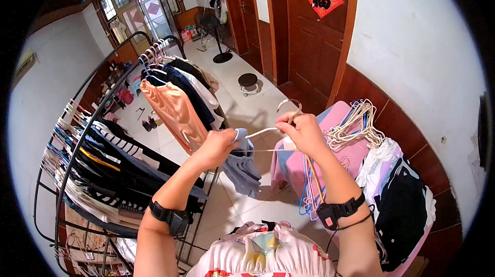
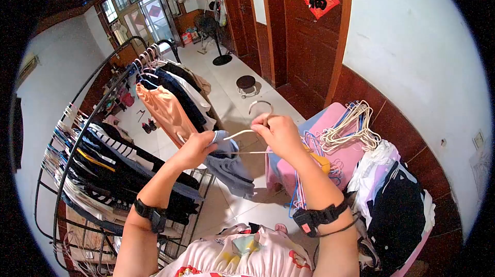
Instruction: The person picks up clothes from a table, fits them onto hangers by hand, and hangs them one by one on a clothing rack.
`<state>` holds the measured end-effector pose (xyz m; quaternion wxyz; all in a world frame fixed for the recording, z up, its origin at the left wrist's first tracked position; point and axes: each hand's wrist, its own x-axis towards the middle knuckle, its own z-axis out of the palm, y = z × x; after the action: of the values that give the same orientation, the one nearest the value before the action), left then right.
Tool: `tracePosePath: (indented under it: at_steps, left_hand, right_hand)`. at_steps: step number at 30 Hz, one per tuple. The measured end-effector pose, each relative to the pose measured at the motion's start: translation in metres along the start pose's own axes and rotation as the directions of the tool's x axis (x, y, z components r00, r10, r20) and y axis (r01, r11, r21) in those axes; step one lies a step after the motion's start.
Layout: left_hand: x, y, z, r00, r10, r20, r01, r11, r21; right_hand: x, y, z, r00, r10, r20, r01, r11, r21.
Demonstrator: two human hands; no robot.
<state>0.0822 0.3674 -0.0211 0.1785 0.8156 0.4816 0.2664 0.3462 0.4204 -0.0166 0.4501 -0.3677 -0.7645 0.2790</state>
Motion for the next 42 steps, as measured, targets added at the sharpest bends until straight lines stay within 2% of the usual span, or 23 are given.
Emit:
tracePosePath:
  at_steps: [1, 2, 3, 4, 5, 6, 7, 9, 11, 13, 17, 19, 20, 22, 25, 26, 29, 34, 42]
  left_hand:
    - [0.002, 0.000, -0.003, 1.000, 0.000, -0.006, 0.000, 1.000, 0.000]
    - [0.003, 0.006, -0.010, 0.998, -0.046, -0.032, 0.045, 0.998, -0.036]
    - [0.005, 0.010, -0.016, 0.994, -0.092, -0.058, 0.087, 0.993, -0.074]
    - [0.005, 0.010, -0.022, 0.989, -0.125, -0.076, 0.126, 0.992, 0.010]
    - [0.006, 0.013, -0.027, 0.988, -0.127, -0.090, 0.129, 0.992, 0.008]
    - [0.006, 0.016, -0.033, 0.987, -0.105, -0.120, 0.102, 0.994, -0.035]
    - [0.005, 0.021, -0.039, 0.985, -0.084, -0.148, 0.073, 0.995, -0.074]
    - [0.004, 0.030, -0.051, 0.982, -0.102, -0.157, 0.098, 0.995, -0.033]
    - [0.004, 0.031, -0.060, 0.985, -0.097, -0.145, 0.089, 0.994, -0.056]
    - [0.001, 0.041, -0.068, 0.982, -0.107, -0.153, 0.096, 0.992, -0.077]
    - [-0.012, 0.046, -0.084, 0.972, -0.087, -0.219, 0.072, 0.995, -0.076]
    - [-0.023, 0.039, -0.093, 0.966, -0.058, -0.253, 0.066, 0.997, 0.026]
    - [-0.030, 0.027, -0.096, 0.960, -0.089, -0.267, 0.100, 0.995, 0.030]
    - [-0.047, 0.005, -0.105, 0.948, -0.134, -0.289, 0.147, 0.989, 0.024]
    - [-0.064, -0.012, -0.113, 0.926, -0.236, -0.295, 0.250, 0.968, 0.008]
    - [-0.069, -0.016, -0.113, 0.912, -0.299, -0.282, 0.313, 0.950, 0.002]
    - [-0.078, -0.033, -0.107, 0.925, -0.261, -0.276, 0.277, 0.961, 0.018]
    - [-0.086, -0.040, -0.106, 0.930, -0.238, -0.280, 0.262, 0.963, 0.054]
    - [-0.096, -0.058, -0.100, 0.933, -0.170, -0.317, 0.225, 0.963, 0.146]
  right_hand:
    - [0.003, 0.000, 0.003, 0.994, -0.039, -0.102, 0.046, 0.997, 0.068]
    - [0.007, -0.006, 0.003, 0.959, -0.186, -0.216, 0.186, 0.982, -0.021]
    - [0.007, -0.013, 0.002, 0.958, -0.194, -0.212, 0.194, 0.981, -0.022]
    - [0.004, -0.022, 0.002, 0.845, -0.329, -0.422, 0.282, 0.944, -0.172]
    - [-0.001, -0.029, 0.004, 0.668, -0.464, -0.582, 0.327, 0.885, -0.331]
    - [-0.015, -0.028, 0.011, 0.719, -0.434, -0.543, 0.341, 0.901, -0.268]
    - [-0.028, -0.024, 0.021, 0.781, -0.499, -0.375, 0.444, 0.866, -0.229]
    - [-0.045, -0.013, 0.047, 0.795, -0.605, -0.034, 0.594, 0.790, -0.153]
    - [-0.057, -0.005, 0.069, 0.848, -0.525, 0.073, 0.530, 0.831, -0.169]
    - [-0.056, 0.011, 0.081, 0.912, -0.358, 0.200, 0.401, 0.881, -0.251]
    - [-0.054, 0.045, 0.084, 0.893, -0.378, 0.244, 0.446, 0.819, -0.361]
    - [-0.053, 0.060, 0.064, 0.878, -0.360, 0.314, 0.462, 0.808, -0.366]
    - [-0.055, 0.074, 0.054, 0.878, -0.358, 0.318, 0.462, 0.807, -0.368]
    - [-0.063, 0.099, 0.033, 0.913, -0.340, 0.224, 0.407, 0.796, -0.449]
    - [-0.072, 0.097, -0.002, 0.918, -0.272, 0.290, 0.393, 0.734, -0.554]
    - [-0.074, 0.096, -0.007, 0.893, -0.350, 0.284, 0.450, 0.720, -0.527]
    - [-0.078, 0.091, -0.015, 0.896, -0.312, 0.316, 0.442, 0.694, -0.568]
    - [-0.071, 0.078, -0.032, 0.875, -0.358, 0.327, 0.483, 0.593, -0.644]
    - [-0.057, 0.056, -0.030, 0.864, -0.373, 0.339, 0.499, 0.537, -0.680]
